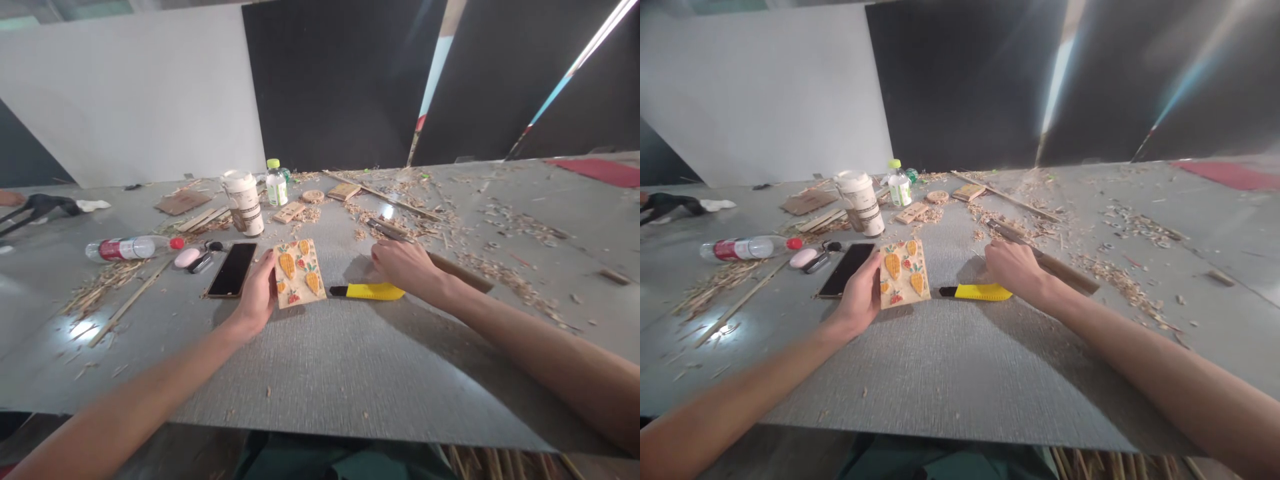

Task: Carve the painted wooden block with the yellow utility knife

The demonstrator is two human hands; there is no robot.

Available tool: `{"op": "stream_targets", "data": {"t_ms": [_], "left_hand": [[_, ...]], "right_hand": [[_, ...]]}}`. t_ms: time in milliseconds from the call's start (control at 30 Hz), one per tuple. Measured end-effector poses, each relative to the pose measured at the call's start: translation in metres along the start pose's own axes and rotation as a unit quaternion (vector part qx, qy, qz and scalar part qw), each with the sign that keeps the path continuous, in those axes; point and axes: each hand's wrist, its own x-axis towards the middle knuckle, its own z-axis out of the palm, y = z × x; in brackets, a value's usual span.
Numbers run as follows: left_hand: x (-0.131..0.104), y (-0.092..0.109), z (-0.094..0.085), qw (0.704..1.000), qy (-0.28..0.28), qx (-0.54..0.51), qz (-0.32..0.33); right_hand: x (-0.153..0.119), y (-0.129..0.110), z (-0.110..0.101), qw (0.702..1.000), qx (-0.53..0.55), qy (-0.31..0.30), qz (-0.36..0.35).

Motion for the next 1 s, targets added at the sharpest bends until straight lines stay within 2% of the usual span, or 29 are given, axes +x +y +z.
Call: {"op": "stream_targets", "data": {"t_ms": [233,433,567,700,867,1000], "left_hand": [[0.004,-0.001,-0.001,1.0,0.007,-0.002,0.004],[0.009,-0.004,-0.008,1.0,0.028,0.003,0.002],[0.009,-0.003,-0.009,1.0,0.03,0.003,0.002],[0.009,-0.004,-0.009,0.999,0.034,0.004,-0.004],[0.007,-0.002,-0.008,0.999,0.035,0.007,0.018],[-0.002,0.004,0.001,0.998,0.014,0.026,0.05]], "right_hand": [[0.026,-0.013,-0.008,1.0,-0.001,0.009,-0.015],[0.045,-0.024,-0.003,0.998,0.027,0.01,-0.047],[0.044,-0.026,0.0,0.997,0.058,0.024,-0.051],[0.041,-0.024,-0.007,0.992,0.106,0.051,-0.036],[0.031,-0.02,-0.025,0.974,0.182,0.13,-0.045],[0.012,-0.031,-0.041,0.948,0.241,0.193,-0.079]]}}
